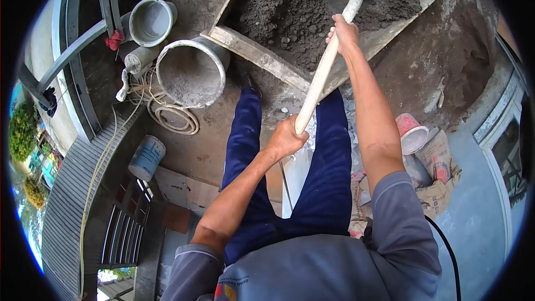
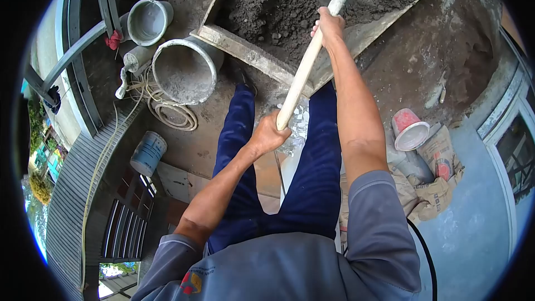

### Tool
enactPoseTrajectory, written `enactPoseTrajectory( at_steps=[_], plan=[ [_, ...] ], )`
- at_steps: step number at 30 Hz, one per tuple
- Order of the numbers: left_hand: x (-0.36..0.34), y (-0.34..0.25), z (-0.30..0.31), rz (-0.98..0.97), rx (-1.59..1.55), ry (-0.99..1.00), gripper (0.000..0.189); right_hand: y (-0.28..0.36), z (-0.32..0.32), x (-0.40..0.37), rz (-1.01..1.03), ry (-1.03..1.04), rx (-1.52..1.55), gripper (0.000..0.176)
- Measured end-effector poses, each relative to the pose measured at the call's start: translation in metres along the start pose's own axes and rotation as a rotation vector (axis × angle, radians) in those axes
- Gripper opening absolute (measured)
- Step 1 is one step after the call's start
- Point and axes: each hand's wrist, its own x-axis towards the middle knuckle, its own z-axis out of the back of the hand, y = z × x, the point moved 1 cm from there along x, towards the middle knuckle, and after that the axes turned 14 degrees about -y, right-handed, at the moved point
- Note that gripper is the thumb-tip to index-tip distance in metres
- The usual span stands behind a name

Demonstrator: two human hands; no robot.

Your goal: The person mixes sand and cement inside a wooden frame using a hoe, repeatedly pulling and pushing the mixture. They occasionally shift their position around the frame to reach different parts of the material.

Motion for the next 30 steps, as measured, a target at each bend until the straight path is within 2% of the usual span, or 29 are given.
enactPoseTrajectory(
  at_steps=[2, 6, 9, 13, 16, 19, 23, 29, 30],
  plan=[
    [-0.005, -0.001, -0.005, 0.070, -0.022, 0.036, 0.037, -0.006, 0.004, -0.001, -0.001, -0.019, 0.009, 0.041],
    [-0.025, -0.005, -0.010, 0.031, 0.027, -0.027, 0.037, -0.028, 0.007, -0.001, -0.079, 0.021, -0.049, 0.038],
    [-0.041, -0.013, -0.003, 0.113, 0.126, 0.029, 0.038, -0.054, 0.020, -0.006, -0.172, 0.037, -0.002, 0.032],
    [-0.061, -0.051, 0.007, 0.125, 0.247, 0.056, 0.045, -0.080, 0.035, -0.006, -0.308, 0.125, 0.028, 0.028],
    [-0.067, -0.079, 0.023, 0.170, 0.276, 0.035, 0.040, -0.092, 0.025, -0.008, -0.400, 0.214, 0.058, 0.026],
    [-0.066, -0.108, 0.045, 0.210, 0.267, 0.010, 0.038, -0.097, 0.009, -0.015, -0.489, 0.270, 0.110, 0.026],
    [-0.064, -0.132, 0.084, 0.085, 0.425, 0.002, 0.038, -0.097, -0.005, -0.027, -0.594, 0.301, 0.266, 0.026],
    [-0.099, -0.188, 0.148, 0.225, 0.478, -0.025, 0.034, -0.065, -0.039, -0.096, -0.599, 0.279, 0.402, 0.026],
    [-0.112, -0.189, 0.161, 0.191, 0.467, -0.032, 0.033, -0.056, -0.037, -0.115, -0.613, 0.273, 0.442, 0.026]
  ],
)
